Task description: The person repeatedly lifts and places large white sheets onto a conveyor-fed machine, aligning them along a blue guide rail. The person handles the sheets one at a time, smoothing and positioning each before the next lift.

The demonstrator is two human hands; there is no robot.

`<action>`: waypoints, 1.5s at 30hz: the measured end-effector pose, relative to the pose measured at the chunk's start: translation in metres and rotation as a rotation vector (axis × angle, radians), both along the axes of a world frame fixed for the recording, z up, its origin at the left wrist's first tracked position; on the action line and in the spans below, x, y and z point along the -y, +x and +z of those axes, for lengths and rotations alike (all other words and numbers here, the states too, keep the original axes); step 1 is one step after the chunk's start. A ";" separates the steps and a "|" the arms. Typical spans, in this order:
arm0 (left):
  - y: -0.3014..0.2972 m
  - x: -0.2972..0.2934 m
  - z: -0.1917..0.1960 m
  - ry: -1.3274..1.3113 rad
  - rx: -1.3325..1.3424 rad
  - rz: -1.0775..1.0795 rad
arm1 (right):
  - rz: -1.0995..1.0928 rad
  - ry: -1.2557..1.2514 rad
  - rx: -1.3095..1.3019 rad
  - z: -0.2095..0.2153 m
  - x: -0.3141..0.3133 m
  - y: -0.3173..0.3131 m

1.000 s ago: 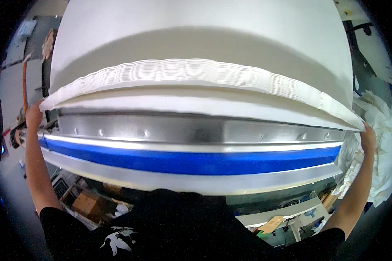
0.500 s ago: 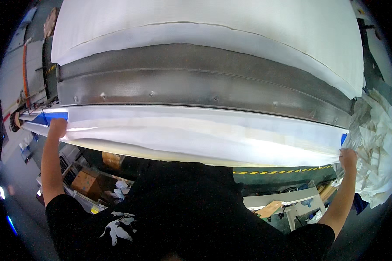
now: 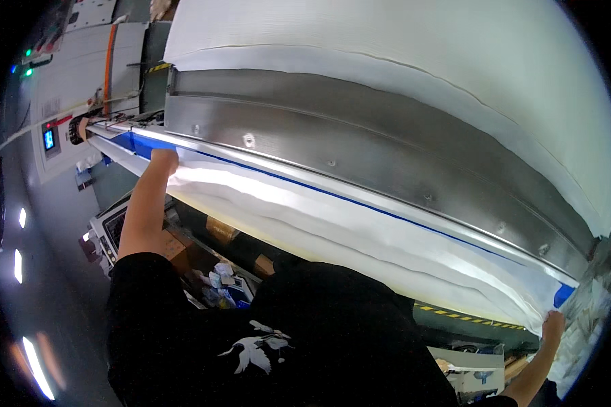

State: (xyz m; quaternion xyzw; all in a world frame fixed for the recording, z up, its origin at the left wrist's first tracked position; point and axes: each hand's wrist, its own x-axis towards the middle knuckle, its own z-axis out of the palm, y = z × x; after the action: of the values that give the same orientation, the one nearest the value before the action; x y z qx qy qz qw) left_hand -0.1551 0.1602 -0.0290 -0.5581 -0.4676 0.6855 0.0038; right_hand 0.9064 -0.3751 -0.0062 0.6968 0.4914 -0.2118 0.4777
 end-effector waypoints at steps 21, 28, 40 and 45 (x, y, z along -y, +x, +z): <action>0.091 0.014 -0.015 0.711 0.516 0.136 | -0.346 -0.115 0.171 0.028 -0.052 -0.044; 0.082 -0.002 -0.001 0.726 0.591 0.046 | -0.230 0.032 0.246 0.025 -0.074 -0.050; 0.084 -0.012 -0.008 0.739 0.558 0.046 | -0.121 0.318 -0.086 0.003 -0.091 -0.077; 0.109 -0.015 -0.007 0.725 0.563 0.062 | -0.125 0.438 0.044 -0.001 -0.103 -0.090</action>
State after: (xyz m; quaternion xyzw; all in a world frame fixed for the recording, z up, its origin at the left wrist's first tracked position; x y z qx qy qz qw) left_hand -0.0465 0.1752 -0.0356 -0.6709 -0.6766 0.2990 0.0512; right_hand 0.8166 -0.2716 -0.0077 0.8174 0.4709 -0.1141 0.3116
